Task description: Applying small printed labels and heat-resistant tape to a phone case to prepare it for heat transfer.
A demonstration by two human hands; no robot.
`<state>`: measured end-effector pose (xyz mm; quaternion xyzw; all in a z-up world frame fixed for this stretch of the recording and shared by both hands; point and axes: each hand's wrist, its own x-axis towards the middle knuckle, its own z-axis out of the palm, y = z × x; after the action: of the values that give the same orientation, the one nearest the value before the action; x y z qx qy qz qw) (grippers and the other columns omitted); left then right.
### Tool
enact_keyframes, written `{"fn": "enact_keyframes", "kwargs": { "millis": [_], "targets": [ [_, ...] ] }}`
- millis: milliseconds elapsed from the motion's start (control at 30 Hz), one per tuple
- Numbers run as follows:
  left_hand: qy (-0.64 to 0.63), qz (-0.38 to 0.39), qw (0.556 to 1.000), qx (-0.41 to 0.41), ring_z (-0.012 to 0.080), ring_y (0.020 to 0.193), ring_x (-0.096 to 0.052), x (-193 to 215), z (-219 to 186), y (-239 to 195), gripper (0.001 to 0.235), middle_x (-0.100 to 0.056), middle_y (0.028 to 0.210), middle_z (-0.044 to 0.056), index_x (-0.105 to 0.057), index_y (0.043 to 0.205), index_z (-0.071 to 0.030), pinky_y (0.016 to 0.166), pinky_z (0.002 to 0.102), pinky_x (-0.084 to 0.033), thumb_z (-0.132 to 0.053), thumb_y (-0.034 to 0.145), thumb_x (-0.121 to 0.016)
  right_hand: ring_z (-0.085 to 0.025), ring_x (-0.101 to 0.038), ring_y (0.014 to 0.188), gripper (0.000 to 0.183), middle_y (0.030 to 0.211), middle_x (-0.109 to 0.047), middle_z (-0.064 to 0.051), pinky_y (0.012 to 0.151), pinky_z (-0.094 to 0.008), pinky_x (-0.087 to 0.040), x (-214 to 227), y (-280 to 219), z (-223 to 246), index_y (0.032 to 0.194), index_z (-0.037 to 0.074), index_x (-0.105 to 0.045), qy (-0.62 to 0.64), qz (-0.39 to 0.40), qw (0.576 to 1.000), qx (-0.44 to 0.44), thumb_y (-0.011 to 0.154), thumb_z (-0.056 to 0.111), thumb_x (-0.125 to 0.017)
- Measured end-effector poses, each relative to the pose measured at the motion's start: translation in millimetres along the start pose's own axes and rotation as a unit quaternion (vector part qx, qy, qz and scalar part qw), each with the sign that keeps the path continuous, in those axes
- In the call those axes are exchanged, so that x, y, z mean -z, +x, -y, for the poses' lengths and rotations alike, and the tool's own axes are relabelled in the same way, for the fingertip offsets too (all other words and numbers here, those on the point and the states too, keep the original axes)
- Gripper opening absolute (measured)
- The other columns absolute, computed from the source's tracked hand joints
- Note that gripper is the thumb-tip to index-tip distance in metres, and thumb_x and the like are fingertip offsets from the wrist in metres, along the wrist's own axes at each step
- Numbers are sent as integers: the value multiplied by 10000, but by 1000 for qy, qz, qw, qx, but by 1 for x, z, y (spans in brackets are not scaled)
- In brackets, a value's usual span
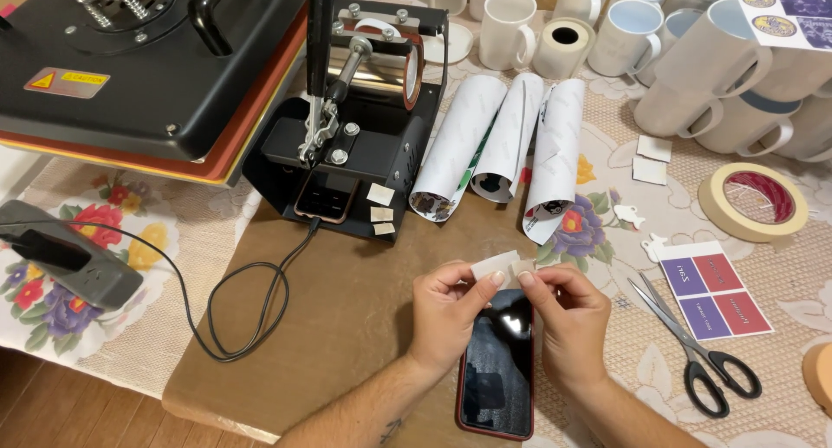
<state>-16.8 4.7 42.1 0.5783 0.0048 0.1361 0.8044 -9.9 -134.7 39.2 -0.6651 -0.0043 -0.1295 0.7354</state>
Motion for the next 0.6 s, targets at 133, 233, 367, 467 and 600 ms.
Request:
{"fn": "enact_keyframes", "kwargs": {
  "millis": [133,233,367,467,600],
  "targets": [
    [10,4,1000,-5,73,689,-584,1,-1,0,74,-665,748,18,-771,854,1,602,218,-474,-69,840,-793,-96,-534,748,58,789,-639,-6,710,-226,-461,-4,1,5,852,62,-715,11,0,1000,-13,862,68,-772],
    [-4,1,1000,-11,83,714,-611,0,2,-1,76,-688,784,38,-770,873,8,628,219,-503,-52,834,-796,-87,-514,733,69,777,-613,8,689,-220,-450,-4,2,4,863,66,-710,1,-4,1000,-19,857,69,-779],
    [-7,13,1000,-11,93,735,-630,1,0,0,92,-700,807,51,-771,902,19,644,218,-514,-53,846,-783,-85,-518,763,94,817,-597,4,727,-218,-462,-6,5,2,913,68,-700,10,3,1000,-5,854,48,-771],
    [11,17,1000,-22,78,712,-591,1,-1,-1,67,-672,767,20,-764,868,-9,633,225,-481,-69,849,-785,-132,-547,947,445,1011,-604,-32,832,-263,-488,-7,5,10,1261,60,-699,-46,12,997,-59,825,134,-748],
    [15,39,999,-33,86,719,-612,0,-4,-2,62,-691,791,32,-770,867,-25,633,219,-483,-76,845,-796,-170,-602,903,98,957,-641,-62,801,-274,-512,-3,6,4,931,17,-741,48,70,996,-27,885,99,-714]
  ]
}}
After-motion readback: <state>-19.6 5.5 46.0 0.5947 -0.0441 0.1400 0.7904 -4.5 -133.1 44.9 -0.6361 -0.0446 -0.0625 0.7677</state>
